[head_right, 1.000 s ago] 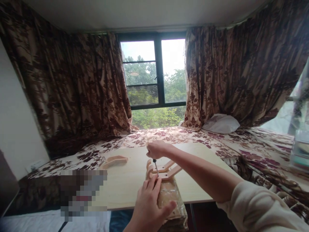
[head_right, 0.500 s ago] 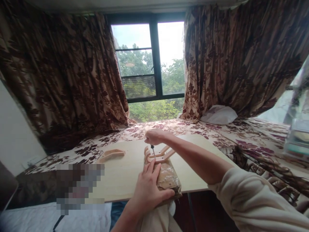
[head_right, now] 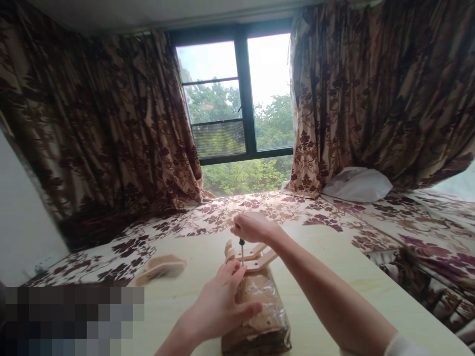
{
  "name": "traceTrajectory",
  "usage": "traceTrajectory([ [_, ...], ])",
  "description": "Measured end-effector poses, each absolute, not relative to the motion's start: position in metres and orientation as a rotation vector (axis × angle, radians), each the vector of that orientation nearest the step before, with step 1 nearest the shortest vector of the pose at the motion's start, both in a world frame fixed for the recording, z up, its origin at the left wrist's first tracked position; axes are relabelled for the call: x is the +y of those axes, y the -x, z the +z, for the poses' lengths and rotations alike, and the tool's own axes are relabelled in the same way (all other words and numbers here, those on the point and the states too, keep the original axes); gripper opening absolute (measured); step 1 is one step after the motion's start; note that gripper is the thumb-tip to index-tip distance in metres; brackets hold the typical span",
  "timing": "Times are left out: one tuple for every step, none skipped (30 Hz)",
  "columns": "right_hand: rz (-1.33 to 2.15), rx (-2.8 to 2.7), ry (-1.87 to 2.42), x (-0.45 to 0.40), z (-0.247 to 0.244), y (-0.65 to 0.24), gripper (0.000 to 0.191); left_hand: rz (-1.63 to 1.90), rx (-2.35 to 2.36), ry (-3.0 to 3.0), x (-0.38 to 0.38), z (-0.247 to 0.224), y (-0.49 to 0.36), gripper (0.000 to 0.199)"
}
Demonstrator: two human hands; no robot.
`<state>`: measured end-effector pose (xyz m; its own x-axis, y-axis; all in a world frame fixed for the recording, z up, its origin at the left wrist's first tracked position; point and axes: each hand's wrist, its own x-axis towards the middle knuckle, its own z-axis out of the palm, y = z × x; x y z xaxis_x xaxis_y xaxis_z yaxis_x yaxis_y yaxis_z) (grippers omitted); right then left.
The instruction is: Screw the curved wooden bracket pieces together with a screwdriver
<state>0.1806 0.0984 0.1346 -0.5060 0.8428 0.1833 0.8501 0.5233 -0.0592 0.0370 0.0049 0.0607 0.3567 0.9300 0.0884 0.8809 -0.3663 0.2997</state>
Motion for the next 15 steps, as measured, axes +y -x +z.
traceTrajectory([
  [-0.066,-2.545,1.422,0.098,0.132,-0.182,0.030,0.364,1.634,-2.417,0.009,0.060,-0.038,0.062],
  [-0.068,-2.524,1.393,0.098,0.130,-0.183,0.030,0.358,1.635,-2.417,0.013,0.059,-0.040,0.061],
  [-0.070,-2.496,1.369,0.098,0.128,-0.184,0.029,0.347,1.633,-2.415,0.018,0.058,-0.041,0.061],
  [-0.065,-2.472,1.353,0.099,0.125,-0.185,0.028,0.329,1.637,-2.411,0.023,0.056,-0.042,0.062],
  [-0.053,-2.453,1.334,0.099,0.123,-0.186,0.027,0.306,1.636,-2.407,0.028,0.054,-0.043,0.063],
  [-0.041,-2.433,1.322,0.101,0.121,-0.187,0.027,0.281,1.629,-2.403,0.033,0.052,-0.043,0.064],
  [-0.028,-2.418,1.312,0.102,0.119,-0.188,0.027,0.260,1.620,-2.403,0.037,0.049,-0.042,0.065],
  [-0.013,-2.405,1.303,0.103,0.118,-0.188,0.027,0.249,1.617,-2.415,0.040,0.044,-0.042,0.065],
  [0.001,-2.394,1.296,0.105,0.116,-0.189,0.027,0.246,1.620,-2.439,0.043,0.038,-0.041,0.065],
  [0.015,-2.386,1.289,0.107,0.115,-0.189,0.027,0.259,1.642,-2.487,0.045,0.030,-0.040,0.064],
  [0.027,-2.382,1.282,0.109,0.113,-0.189,0.027,0.288,1.676,-2.562,0.047,0.022,-0.038,0.062],
  [0.036,-2.378,1.274,0.110,0.112,-0.189,0.028,0.324,1.724,-2.643,0.048,0.012,-0.037,0.058],
  [0.043,-2.371,1.260,0.112,0.111,-0.189,0.029,0.360,1.767,-2.718,0.049,0.003,-0.036,0.051],
  [0.051,-2.362,1.240,0.113,0.109,-0.188,0.031,0.406,1.814,-2.785,0.050,-0.006,-0.035,0.044],
  [0.064,-2.350,1.217,0.114,0.108,-0.188,0.032,0.462,1.861,-2.855,0.051,-0.013,-0.035,0.041],
])
